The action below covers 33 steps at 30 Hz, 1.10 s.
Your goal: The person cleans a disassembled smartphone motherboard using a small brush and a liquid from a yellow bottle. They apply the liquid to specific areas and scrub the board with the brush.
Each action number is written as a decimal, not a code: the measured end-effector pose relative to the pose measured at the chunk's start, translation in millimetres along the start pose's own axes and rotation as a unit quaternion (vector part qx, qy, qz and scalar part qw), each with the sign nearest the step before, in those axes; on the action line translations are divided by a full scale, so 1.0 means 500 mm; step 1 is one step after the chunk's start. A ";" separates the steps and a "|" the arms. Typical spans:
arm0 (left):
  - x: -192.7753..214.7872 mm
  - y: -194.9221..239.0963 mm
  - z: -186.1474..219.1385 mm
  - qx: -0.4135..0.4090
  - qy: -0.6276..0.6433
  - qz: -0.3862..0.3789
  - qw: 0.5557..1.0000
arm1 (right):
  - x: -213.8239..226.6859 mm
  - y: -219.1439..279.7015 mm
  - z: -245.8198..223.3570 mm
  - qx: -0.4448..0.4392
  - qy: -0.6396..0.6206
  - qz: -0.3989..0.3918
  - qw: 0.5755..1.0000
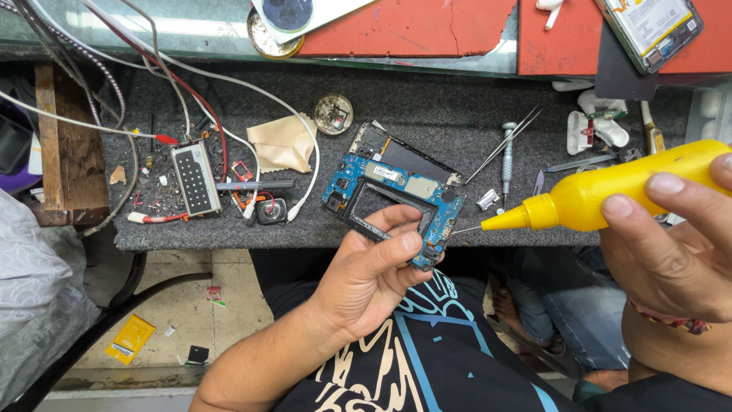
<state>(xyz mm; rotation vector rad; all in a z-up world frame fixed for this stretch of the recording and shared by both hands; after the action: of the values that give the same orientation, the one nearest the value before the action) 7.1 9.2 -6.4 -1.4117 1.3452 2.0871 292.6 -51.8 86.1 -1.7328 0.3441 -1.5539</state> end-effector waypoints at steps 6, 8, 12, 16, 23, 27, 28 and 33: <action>-0.004 0.002 -0.002 -0.012 0.000 -0.007 1.000 | 0.003 0.005 0.008 0.038 -0.005 0.006 0.999; -0.006 0.002 -0.003 -0.019 -0.010 -0.003 1.000 | 0.003 0.013 0.012 0.028 -0.012 0.004 1.000; -0.009 0.005 -0.003 -0.031 -0.024 0.000 0.999 | 0.013 0.035 0.016 0.013 0.002 -0.019 1.000; -0.012 0.007 -0.002 -0.041 -0.036 -0.004 0.998 | 0.015 0.041 0.030 0.057 0.002 -0.013 0.998; -0.012 0.010 -0.003 -0.062 -0.058 -0.003 0.996 | 0.012 0.048 0.053 0.099 -0.025 0.005 0.995; -0.011 0.008 -0.005 -0.066 -0.067 0.005 0.996 | 0.006 0.067 0.054 0.062 -0.029 0.008 0.998; -0.012 0.007 -0.006 -0.065 -0.066 0.004 0.996 | 0.008 0.067 0.055 0.070 -0.028 0.004 0.997; -0.012 0.005 -0.007 -0.064 -0.064 0.002 0.996 | 0.009 0.041 0.048 0.101 -0.020 -0.007 0.995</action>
<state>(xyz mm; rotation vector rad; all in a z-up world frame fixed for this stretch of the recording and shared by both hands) 10.4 6.5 -0.2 -1.2970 1.1860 2.2600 321.8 -59.8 76.2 -1.6096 0.1495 -1.5071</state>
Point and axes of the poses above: each hand's wrist, its own y-axis away from the middle knuckle, its own x-axis out of the back of the hand, z = x × y, the point moved 2 cm from there along -y, towards the middle knuckle, and after that the axes turned 7 degrees about z, right-handed, at the moved point
